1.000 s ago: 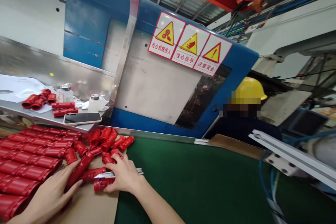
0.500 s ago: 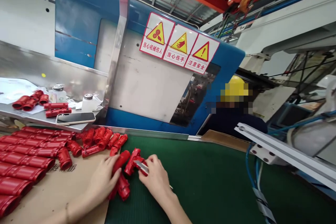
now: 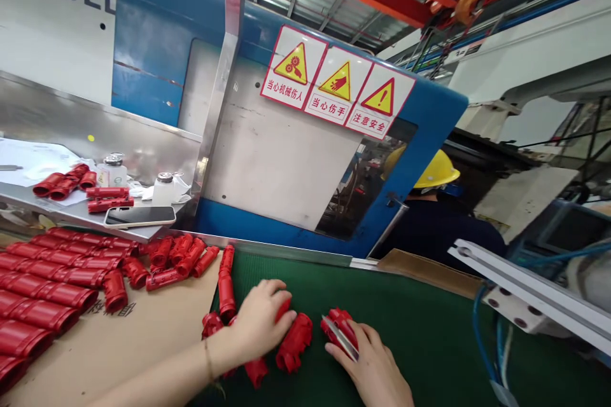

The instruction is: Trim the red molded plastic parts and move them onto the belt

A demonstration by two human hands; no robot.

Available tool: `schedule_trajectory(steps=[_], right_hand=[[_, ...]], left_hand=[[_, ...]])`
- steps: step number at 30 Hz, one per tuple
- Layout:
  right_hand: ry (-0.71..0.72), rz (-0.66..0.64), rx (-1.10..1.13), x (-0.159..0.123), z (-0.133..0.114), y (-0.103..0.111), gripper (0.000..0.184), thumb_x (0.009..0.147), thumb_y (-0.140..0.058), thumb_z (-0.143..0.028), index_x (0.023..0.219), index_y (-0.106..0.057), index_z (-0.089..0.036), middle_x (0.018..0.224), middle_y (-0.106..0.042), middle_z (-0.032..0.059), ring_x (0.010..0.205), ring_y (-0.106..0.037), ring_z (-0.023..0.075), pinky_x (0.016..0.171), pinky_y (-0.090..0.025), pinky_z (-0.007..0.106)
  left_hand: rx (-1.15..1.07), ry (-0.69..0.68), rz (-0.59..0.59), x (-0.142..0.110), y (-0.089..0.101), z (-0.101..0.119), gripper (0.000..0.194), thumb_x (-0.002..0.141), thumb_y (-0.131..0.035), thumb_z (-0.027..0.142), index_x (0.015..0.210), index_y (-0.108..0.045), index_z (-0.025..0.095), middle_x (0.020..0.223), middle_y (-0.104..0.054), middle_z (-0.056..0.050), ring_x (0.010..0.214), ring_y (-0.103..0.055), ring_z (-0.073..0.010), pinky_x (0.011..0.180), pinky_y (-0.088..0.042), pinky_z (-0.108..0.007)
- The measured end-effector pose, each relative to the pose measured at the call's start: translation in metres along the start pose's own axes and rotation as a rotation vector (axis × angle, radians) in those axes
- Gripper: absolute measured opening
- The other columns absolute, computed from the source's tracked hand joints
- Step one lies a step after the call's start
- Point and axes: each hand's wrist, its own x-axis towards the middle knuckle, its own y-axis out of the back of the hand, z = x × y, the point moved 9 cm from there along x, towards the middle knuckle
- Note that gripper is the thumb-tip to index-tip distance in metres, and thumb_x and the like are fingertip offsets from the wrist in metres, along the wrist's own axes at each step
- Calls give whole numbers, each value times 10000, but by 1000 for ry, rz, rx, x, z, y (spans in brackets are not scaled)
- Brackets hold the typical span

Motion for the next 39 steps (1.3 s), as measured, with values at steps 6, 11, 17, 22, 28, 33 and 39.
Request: schedule_trajectory(steps=[6, 11, 17, 22, 28, 33, 39], right_hand=[[-49, 22, 91, -7, -10, 6, 652, 651, -496, -636, 1105, -566, -173, 1279, -414, 165, 1038, -519, 350, 748, -482, 424], [140, -148, 390, -4, -101, 9, 402, 748, -479, -502, 1007, -576, -210, 1169, -464, 99, 897, -578, 223, 802, -462, 339], [286, -219, 457, 3, -160, 4, 198, 805, -450, -340, 873, -585, -212, 1026, -544, 61, 807, -577, 186, 753, -449, 301], [305, -268, 475, 20, -160, -6, 95, 794, -506, -232, 793, -592, -193, 842, -576, 33, 772, -549, 185, 741, -424, 337], [238, -508, 590, 43, -215, -50, 189, 883, -507, -285, 989, -552, -135, 851, -589, 12, 663, -574, 120, 625, -487, 300], [220, -693, 661, 43, -304, -100, 254, 883, -513, -305, 1084, -527, -151, 956, -587, 40, 726, -593, 137, 617, -511, 301], [121, -646, 715, 46, -332, -123, 239, 868, -535, -288, 1072, -540, -163, 1085, -550, 61, 900, -569, 186, 745, -487, 370]], left_hand=[[281, 344, 213, -40, 95, -143, 287, 826, -505, 323, 1060, -532, 157, 1239, -472, -105, 1161, -409, -271, 922, -362, -495], [478, 575, 90, -77, 104, -218, 674, 708, -621, 439, 1287, -349, 224, 1366, -293, -139, 1229, -275, -396, 860, -381, -595], [558, 436, -127, -60, 85, -218, 612, 769, -584, 325, 1311, -303, 287, 1365, -290, -111, 1104, -430, -327, 739, -489, -467], [574, 399, -217, -52, 83, -219, 545, 783, -572, 293, 1280, -352, 252, 1267, -417, -101, 1011, -503, -277, 703, -506, -436], [568, 397, -206, -51, 82, -213, 519, 797, -560, 264, 1275, -360, 256, 1263, -421, -103, 1007, -512, -270, 677, -519, -407], [546, 380, -132, -54, 81, -217, 466, 819, -529, 226, 1261, -384, 250, 1256, -435, -99, 994, -521, -254, 671, -520, -388], [446, 362, -49, -53, 81, -220, 486, 813, -527, 192, 1272, -374, 234, 1267, -433, -101, 941, -539, -234, 753, -486, -448]])
